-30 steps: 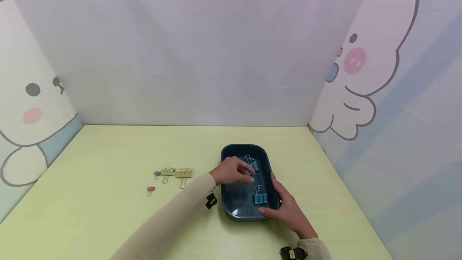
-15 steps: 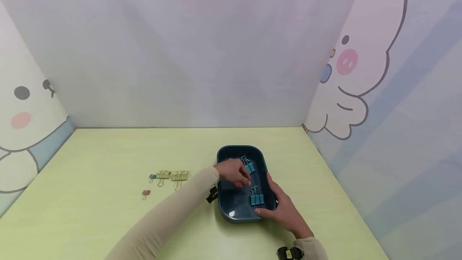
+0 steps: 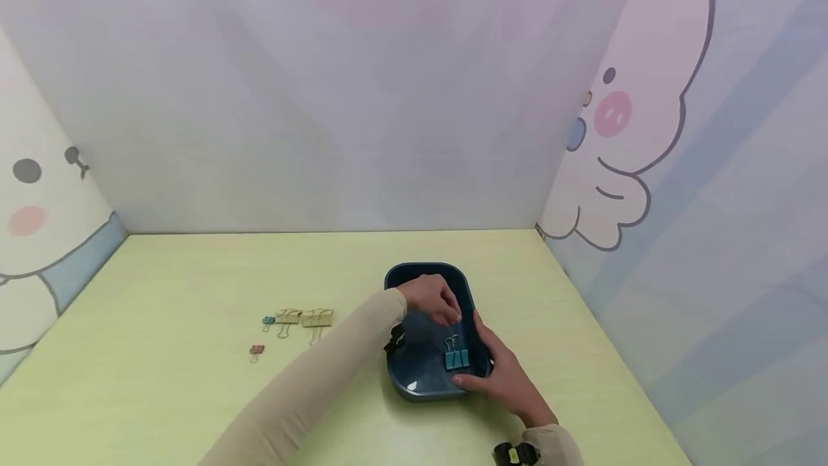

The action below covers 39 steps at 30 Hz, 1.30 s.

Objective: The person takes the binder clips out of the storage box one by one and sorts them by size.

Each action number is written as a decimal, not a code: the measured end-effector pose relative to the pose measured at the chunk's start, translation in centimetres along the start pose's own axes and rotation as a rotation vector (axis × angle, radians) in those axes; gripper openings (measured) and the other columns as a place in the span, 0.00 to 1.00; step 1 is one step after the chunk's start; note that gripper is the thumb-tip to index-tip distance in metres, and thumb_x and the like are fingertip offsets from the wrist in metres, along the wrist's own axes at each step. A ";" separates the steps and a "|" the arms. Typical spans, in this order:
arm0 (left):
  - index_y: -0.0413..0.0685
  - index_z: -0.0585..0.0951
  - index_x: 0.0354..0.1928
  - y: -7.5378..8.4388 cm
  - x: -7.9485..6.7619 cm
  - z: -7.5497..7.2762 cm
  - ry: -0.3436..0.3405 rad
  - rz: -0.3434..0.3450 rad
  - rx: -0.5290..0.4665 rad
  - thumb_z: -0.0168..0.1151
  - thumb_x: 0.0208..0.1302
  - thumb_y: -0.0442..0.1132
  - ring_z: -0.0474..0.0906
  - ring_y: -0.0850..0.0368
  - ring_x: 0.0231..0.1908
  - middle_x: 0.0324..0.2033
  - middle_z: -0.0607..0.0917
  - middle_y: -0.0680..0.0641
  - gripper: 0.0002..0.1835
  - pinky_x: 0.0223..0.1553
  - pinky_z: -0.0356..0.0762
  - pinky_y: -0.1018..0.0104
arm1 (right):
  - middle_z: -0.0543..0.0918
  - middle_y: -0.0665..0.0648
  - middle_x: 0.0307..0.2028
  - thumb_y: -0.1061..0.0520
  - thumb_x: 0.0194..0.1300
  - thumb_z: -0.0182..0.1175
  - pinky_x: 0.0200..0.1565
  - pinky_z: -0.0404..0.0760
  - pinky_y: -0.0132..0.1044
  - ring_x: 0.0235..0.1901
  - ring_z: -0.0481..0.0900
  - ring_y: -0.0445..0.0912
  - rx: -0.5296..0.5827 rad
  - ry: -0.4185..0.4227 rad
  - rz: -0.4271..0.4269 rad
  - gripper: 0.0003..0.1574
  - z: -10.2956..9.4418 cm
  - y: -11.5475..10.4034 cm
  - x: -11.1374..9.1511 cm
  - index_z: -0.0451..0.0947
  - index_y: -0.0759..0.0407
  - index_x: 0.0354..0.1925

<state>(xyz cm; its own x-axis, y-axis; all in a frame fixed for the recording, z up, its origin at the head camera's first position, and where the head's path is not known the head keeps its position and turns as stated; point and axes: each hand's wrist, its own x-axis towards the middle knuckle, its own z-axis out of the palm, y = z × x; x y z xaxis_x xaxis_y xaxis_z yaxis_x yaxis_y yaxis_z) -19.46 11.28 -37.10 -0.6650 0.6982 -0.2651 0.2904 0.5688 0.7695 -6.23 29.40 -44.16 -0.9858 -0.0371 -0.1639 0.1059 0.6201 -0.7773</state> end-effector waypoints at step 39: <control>0.44 0.90 0.33 -0.4 -0.9 -1.0 -0.154 0.047 -0.103 0.66 0.65 0.35 0.89 0.54 0.34 0.29 0.90 0.49 0.06 0.44 0.87 0.64 | 0.48 0.62 0.80 0.41 0.57 0.73 0.73 0.56 0.68 0.79 0.48 0.66 -0.050 0.009 -0.014 0.68 -0.1 0.0 -0.1 0.38 0.38 0.81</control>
<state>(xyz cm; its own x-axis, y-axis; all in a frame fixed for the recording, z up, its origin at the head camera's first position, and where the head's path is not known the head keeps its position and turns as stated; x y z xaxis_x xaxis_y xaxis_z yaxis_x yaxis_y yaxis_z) -19.63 10.03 -36.59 -0.5368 0.7857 -0.3075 0.2411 0.4920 0.8365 -6.10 29.47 -44.10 -0.9883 -0.0388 -0.1476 0.0859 0.6583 -0.7478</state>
